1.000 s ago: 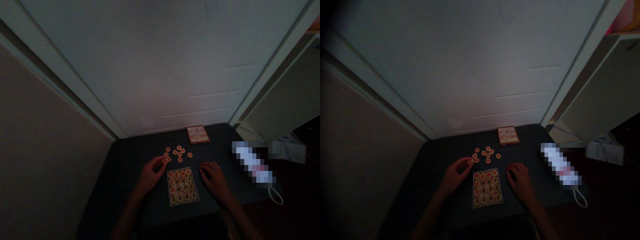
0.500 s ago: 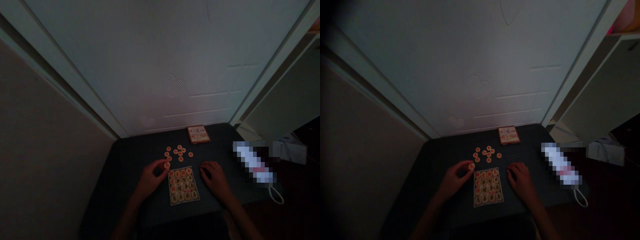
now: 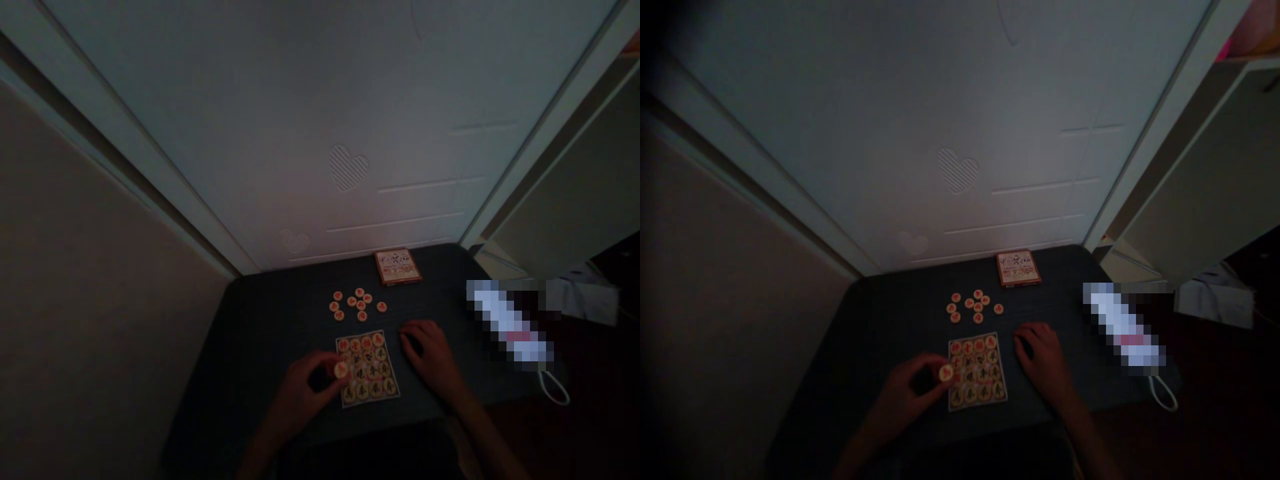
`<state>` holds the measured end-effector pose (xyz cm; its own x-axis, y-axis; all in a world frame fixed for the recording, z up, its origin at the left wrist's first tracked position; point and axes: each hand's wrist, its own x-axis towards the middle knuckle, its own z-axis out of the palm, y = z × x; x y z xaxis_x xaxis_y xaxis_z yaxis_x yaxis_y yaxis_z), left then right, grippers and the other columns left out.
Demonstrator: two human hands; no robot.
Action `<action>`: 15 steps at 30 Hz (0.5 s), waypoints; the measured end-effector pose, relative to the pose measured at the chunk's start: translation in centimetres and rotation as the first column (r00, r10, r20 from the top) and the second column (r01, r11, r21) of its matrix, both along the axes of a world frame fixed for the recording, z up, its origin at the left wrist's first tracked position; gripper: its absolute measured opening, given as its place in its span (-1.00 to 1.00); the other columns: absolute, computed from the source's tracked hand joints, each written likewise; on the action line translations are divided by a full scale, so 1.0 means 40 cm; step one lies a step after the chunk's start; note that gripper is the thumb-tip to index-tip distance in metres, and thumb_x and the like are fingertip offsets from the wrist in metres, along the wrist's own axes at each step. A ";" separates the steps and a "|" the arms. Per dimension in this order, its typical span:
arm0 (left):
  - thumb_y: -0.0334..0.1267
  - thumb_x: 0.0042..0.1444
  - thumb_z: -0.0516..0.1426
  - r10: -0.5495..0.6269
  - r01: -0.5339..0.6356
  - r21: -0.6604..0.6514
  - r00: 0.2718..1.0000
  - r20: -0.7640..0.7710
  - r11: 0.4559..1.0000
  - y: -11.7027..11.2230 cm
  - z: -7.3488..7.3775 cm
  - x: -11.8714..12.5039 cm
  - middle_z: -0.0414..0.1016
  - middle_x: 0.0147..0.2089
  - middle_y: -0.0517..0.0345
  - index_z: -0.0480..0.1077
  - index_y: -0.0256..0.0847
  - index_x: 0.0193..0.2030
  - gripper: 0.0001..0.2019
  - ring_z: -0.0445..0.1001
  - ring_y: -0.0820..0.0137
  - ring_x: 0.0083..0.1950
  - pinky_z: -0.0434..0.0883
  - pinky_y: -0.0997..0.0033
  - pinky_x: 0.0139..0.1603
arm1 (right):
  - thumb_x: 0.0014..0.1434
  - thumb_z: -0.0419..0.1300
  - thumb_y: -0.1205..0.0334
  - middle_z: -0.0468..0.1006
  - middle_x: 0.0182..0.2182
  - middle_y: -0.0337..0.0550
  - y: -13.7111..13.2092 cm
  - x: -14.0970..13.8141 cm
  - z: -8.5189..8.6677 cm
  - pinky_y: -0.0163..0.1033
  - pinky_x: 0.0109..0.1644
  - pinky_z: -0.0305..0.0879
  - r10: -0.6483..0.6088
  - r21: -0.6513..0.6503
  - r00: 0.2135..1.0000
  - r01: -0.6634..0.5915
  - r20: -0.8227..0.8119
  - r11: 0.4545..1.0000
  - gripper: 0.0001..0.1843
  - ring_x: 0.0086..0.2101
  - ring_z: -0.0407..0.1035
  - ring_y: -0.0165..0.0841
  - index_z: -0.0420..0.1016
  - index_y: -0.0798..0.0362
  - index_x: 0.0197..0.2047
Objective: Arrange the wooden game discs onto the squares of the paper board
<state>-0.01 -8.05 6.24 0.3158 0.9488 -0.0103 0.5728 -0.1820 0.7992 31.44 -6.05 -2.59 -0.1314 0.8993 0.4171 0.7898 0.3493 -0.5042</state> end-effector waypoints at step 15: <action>-0.21 0.17 0.29 -0.149 0.143 -0.083 0.987 -0.063 0.986 -0.059 -0.043 -0.007 0.52 -0.19 0.19 0.55 0.03 0.05 -0.71 0.47 0.42 -0.26 0.43 0.44 -0.21 | 0.33 0.17 0.21 0.60 -0.07 -0.07 0.000 -0.001 0.003 0.04 0.04 0.38 -0.008 -0.016 1.000 0.008 -0.002 1.000 -0.83 -0.06 0.45 -0.13 0.56 -0.08 -0.06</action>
